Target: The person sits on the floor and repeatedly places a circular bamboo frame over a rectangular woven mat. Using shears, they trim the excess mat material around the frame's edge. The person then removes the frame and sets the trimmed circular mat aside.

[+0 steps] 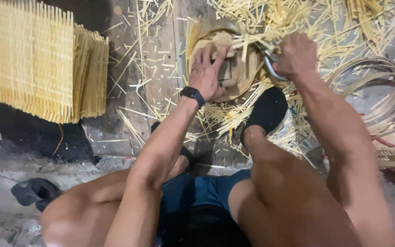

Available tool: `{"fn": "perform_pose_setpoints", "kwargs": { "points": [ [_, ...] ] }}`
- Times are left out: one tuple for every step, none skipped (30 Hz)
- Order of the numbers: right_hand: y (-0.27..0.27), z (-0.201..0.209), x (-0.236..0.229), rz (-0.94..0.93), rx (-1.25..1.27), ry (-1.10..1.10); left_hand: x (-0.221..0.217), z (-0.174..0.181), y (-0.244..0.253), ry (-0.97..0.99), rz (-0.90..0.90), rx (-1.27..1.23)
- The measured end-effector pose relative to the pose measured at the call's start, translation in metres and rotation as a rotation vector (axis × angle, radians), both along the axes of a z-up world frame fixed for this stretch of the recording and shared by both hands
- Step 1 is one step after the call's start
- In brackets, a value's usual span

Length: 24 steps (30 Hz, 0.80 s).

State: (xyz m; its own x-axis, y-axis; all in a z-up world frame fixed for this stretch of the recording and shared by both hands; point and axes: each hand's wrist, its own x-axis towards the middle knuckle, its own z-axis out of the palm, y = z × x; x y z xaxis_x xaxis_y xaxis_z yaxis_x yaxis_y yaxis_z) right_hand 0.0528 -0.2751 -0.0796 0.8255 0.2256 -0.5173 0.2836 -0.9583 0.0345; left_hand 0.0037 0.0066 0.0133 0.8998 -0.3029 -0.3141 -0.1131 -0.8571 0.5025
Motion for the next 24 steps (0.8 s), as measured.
{"fn": "perform_pose_setpoints", "kwargs": {
  "points": [
    [-0.010,0.006,0.003,-0.131,0.020,0.199,-0.001,-0.001,0.000,-0.038,0.056,0.024],
    [-0.017,0.009,0.003,-0.266,0.039,0.400,-0.004,-0.002,-0.004,-0.075,0.110,0.047],
    [-0.021,0.010,-0.003,-0.181,0.085,0.284,-0.008,-0.003,-0.008,-0.111,0.163,0.070],
    [-0.030,0.013,-0.009,-0.095,0.125,0.164,-0.013,-0.004,-0.013,-0.063,0.200,0.086],
    [-0.035,0.013,-0.013,-0.009,0.162,0.043,-0.018,-0.005,-0.019,-0.015,0.237,0.102],
    [-0.032,0.007,-0.012,0.062,0.090,-0.056,-0.020,-0.007,-0.023,0.037,0.273,0.118],
    [-0.021,-0.001,-0.007,0.134,0.017,-0.154,-0.019,-0.008,-0.025,0.026,0.219,0.105],
    [-0.014,-0.007,-0.004,0.210,-0.052,-0.251,-0.020,-0.009,-0.025,0.016,0.169,0.095],
    [-0.011,-0.011,-0.004,0.168,-0.021,-0.219,-0.020,-0.010,-0.024,0.006,0.120,0.084],
    [-0.005,-0.015,-0.004,0.126,0.012,-0.191,-0.020,-0.008,-0.023,0.021,0.117,0.099],
    [-0.001,-0.017,-0.004,0.085,0.045,-0.162,-0.019,-0.007,-0.022,0.036,0.114,0.114],
    [-0.008,-0.016,-0.002,0.000,0.065,-0.013,-0.016,-0.006,-0.022,0.048,0.108,0.124],
    [-0.019,-0.012,0.001,-0.086,0.084,0.135,-0.012,-0.006,-0.018,0.028,0.060,0.124],
    [-0.025,-0.009,0.002,-0.170,0.102,0.287,-0.011,-0.005,-0.011,0.013,0.017,0.124],
    [-0.026,-0.005,-0.002,-0.114,0.089,0.231,-0.012,-0.006,-0.006,-0.002,-0.026,0.124],
    [-0.026,0.000,-0.005,-0.056,0.076,0.173,-0.013,-0.008,-0.006,0.004,-0.029,0.130],
    [-0.025,0.005,-0.005,0.003,0.063,0.114,-0.014,-0.011,-0.007,0.010,-0.031,0.137],
    [-0.018,0.006,-0.002,0.076,0.008,0.003,-0.015,-0.014,-0.006,0.015,-0.036,0.145],
    [-0.006,0.005,0.002,0.148,-0.046,-0.109,-0.015,-0.018,-0.005,-0.003,-0.079,0.146],
    [0.002,0.003,0.002,0.218,-0.099,-0.217,-0.016,-0.023,-0.003,-0.017,-0.124,0.149],
    [0.002,0.002,0.002,0.154,-0.031,-0.124,-0.018,-0.026,-0.002,-0.030,-0.169,0.152],
    [0.001,0.000,0.002,0.089,0.037,-0.033,-0.020,-0.027,0.000,-0.122,-0.198,0.243],
    [-0.003,-0.002,0.001,0.023,0.104,0.059,-0.022,-0.025,0.001,-0.214,-0.226,0.333],
    [-0.012,-0.003,0.000,0.054,0.099,0.036,-0.021,-0.022,0.000,-0.309,-0.254,0.421]
  ]
}}
